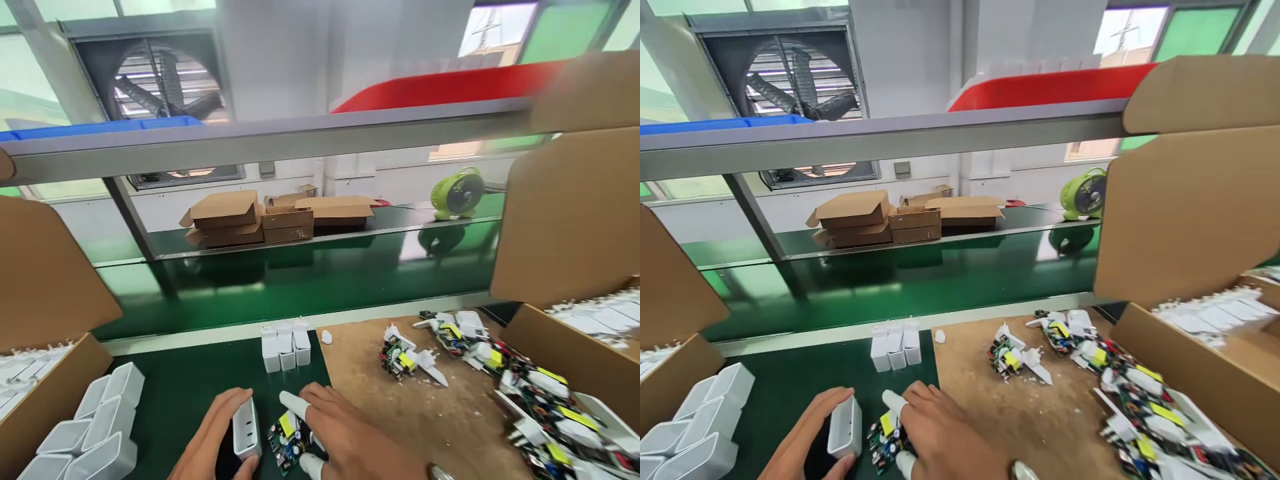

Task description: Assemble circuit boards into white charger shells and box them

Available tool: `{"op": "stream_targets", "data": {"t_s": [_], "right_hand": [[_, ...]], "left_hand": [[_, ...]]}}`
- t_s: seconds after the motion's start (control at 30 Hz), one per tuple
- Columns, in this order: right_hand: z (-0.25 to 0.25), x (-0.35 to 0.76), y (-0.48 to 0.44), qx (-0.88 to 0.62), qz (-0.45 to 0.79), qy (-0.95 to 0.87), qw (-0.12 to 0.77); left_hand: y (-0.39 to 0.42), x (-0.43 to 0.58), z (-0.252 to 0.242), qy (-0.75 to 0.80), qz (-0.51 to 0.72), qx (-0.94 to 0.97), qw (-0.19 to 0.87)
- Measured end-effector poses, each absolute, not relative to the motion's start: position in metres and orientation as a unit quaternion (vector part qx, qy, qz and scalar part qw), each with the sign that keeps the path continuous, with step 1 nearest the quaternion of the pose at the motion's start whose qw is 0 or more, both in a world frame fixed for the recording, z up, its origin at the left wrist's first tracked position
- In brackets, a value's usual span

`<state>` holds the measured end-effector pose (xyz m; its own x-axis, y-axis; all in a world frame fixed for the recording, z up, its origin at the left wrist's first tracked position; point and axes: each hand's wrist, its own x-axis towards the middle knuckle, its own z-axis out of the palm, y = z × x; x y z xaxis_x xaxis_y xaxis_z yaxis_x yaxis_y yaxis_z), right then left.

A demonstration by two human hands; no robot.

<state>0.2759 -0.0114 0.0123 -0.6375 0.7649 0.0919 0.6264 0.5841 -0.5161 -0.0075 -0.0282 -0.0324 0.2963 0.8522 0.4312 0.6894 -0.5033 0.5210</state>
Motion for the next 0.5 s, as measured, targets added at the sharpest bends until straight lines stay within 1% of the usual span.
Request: {"op": "stream_targets", "data": {"t_s": [0.17,0.37,0.43,0.5], "right_hand": [[0.017,0.27,-0.008,-0.391,0.216,-0.879,0.167],[0.024,0.268,-0.006,-0.4,0.189,-0.877,0.186],[0.03,0.266,-0.008,-0.393,0.189,-0.879,0.195],[0.035,0.262,-0.01,-0.385,0.202,-0.873,0.222]], "left_hand": [[-0.026,-0.01,-0.024,0.463,0.323,0.814,0.135],[-0.022,-0.01,-0.026,0.46,0.352,0.797,0.169],[-0.019,-0.007,-0.035,0.461,0.358,0.8,0.138],[-0.016,-0.002,-0.046,0.446,0.375,0.809,0.075]]}}
